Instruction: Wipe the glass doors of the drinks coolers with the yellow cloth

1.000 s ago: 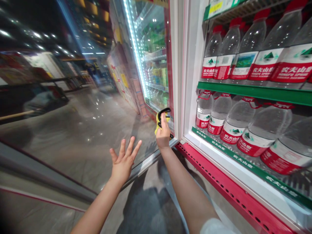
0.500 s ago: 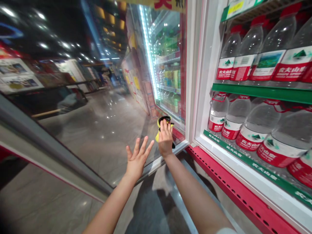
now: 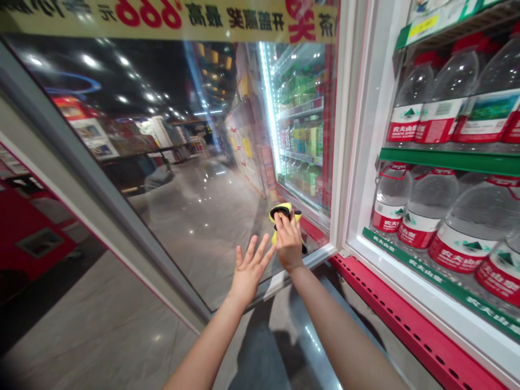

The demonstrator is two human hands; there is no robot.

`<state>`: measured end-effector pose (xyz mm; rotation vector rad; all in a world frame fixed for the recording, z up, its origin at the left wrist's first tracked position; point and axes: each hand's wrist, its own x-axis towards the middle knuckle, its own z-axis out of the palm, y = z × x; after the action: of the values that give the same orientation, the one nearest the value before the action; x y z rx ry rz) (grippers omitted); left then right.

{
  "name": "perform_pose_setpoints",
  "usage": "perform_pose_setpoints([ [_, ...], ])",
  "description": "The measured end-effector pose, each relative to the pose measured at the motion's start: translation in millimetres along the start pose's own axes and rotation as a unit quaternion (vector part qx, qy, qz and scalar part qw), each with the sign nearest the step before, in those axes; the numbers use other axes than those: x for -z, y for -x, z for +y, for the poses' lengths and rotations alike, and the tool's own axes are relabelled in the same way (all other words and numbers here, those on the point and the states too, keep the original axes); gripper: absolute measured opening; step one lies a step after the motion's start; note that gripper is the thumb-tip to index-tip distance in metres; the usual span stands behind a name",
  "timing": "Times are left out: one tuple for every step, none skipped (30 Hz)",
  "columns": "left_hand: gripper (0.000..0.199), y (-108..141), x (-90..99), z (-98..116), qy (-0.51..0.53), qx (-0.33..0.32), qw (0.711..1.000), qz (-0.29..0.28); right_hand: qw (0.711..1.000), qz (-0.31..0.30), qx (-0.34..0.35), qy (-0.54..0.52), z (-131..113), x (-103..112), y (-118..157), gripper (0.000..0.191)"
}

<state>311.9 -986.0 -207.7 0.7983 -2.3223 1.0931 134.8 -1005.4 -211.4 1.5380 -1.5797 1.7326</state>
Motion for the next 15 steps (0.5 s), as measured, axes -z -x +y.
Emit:
perform_pose_setpoints([
  [0.076,3,3.5,-6,-0.001,-0.015,1.000,-0.002,1.000,0.006,-0.002,0.003,5,0,2,0.056],
  [0.075,6,7.8,-12,-0.002,-0.029,1.000,-0.005,1.000,0.018,-0.012,0.003,11,0,1,0.058],
  [0.073,10,12.6,-19,-0.002,-0.042,0.999,-0.011,0.999,0.035,-0.026,0.002,16,1,-1,0.060],
  [0.071,16,17.9,-25,-0.001,-0.052,0.998,-0.018,0.998,0.052,-0.043,0.000,20,2,-5,0.063],
  [0.070,21,23.3,-32,0.001,-0.057,0.998,-0.026,0.996,0.067,-0.057,0.000,22,2,-7,0.066],
  [0.070,27,28.6,-39,0.006,-0.057,0.998,-0.033,0.995,0.074,-0.068,0.003,22,3,-8,0.067],
  [0.070,34,33.6,-44,0.012,-0.052,0.998,-0.038,0.995,0.072,-0.072,0.008,21,3,-6,0.068],
  [0.071,40,38.0,-50,0.018,-0.046,0.998,-0.040,0.996,0.056,-0.068,0.018,19,3,-1,0.067],
  [0.073,45,41.6,-54,0.025,-0.040,0.998,-0.040,0.998,0.029,-0.054,0.031,17,2,7,0.066],
  [0.074,50,44.4,-57,0.032,-0.036,0.998,-0.037,0.998,-0.006,-0.032,0.044,17,2,17,0.063],
  [0.074,54,46.4,-59,0.037,-0.034,0.998,-0.034,0.997,-0.046,-0.003,0.056,17,2,27,0.061],
  [0.075,57,47.4,-60,0.040,-0.033,0.998,-0.030,0.994,-0.084,0.024,0.066,18,2,36,0.058],
  [0.075,58,47.8,-60,0.042,-0.033,0.998,-0.026,0.990,-0.110,0.043,0.071,20,2,43,0.055],
  [0.075,59,47.6,-60,0.042,-0.034,0.998,-0.023,0.989,-0.119,0.046,0.074,21,2,46,0.054],
  [0.075,59,47.0,-60,0.041,-0.034,0.998,-0.020,0.991,-0.107,0.033,0.073,20,0,46,0.054],
])
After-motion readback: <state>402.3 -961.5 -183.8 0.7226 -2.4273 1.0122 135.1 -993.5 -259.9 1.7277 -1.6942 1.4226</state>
